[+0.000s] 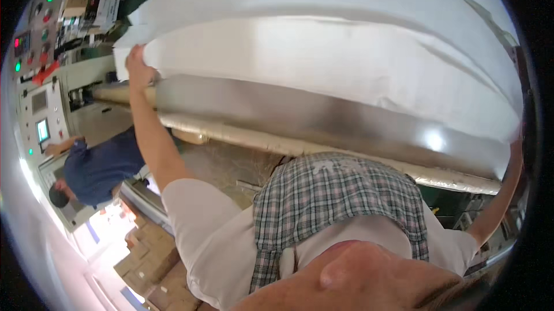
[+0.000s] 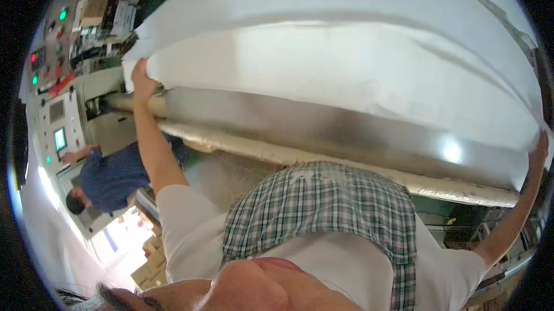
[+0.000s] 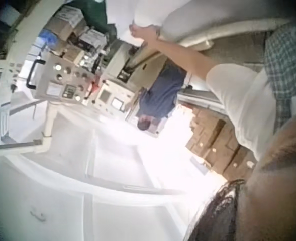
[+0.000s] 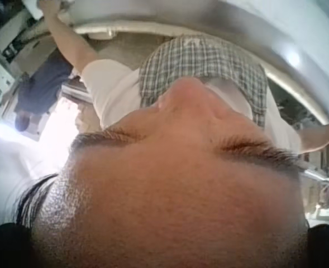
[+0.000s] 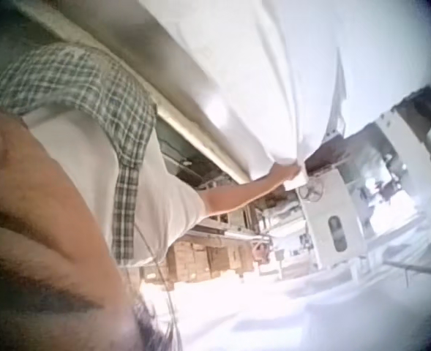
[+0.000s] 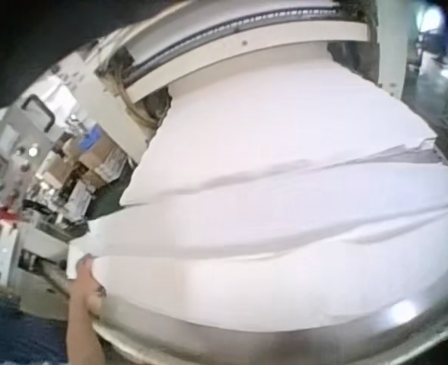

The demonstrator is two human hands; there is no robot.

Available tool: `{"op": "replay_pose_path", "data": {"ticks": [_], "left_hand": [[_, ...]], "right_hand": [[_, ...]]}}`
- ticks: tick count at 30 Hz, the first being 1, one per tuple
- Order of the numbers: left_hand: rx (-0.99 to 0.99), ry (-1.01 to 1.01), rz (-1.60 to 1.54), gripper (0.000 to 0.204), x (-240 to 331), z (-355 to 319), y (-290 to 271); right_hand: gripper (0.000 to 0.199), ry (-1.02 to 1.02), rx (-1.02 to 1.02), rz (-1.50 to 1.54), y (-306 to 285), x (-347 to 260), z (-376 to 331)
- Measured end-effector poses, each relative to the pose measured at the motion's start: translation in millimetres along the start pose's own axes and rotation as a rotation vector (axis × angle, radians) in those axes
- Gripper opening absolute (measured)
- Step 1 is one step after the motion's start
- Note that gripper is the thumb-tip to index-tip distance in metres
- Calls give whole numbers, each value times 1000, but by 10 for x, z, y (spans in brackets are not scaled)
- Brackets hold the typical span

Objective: The person separates foam sheets using an air nozzle, operates buttons on a machine control panel, folds sections of foam by hand, and places the folded foam onto a conveyor belt.

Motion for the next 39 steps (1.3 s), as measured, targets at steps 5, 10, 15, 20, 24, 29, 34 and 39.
{"op": "replay_pose_path", "data": {"ticks": [5,10,15,20,24,29,34,39], "left_hand": [[-209,-169,-25,70,261,-1065,95],[-359,-190,53,65,0,-1856,399],[-522,-169,51,61,43,-1641,439],[-1055,-100,246,69,-69,-1212,617],[-1462,-279,111,72,101,-924,1129],[-1356,-226,86,69,12,-598,1277],[-392,-45,178,48,502,-610,608],[212,-760,-431,41,905,-1133,104]], "right_hand": [[54,-109,-106,93,-46,-827,-774],[53,78,-236,161,-177,-1526,-1078],[48,5,-362,153,-295,-1299,-1200],[43,-130,-868,180,137,-660,-1161],[68,-219,-1181,175,693,-718,-567],[60,-77,-1308,94,1049,-623,-574],[55,-34,-751,137,721,-387,-380],[60,-158,-337,801,-1529,-3542,878]]}}
Point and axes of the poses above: each hand's wrist, its own z-axis towards the middle knuckle, its own y-axis out of the palm, x = y × z, the point moved 7 cm from there along z, towards the middle knuckle, and after that the axes turned 3 degrees about x, right-handed, at the moved point
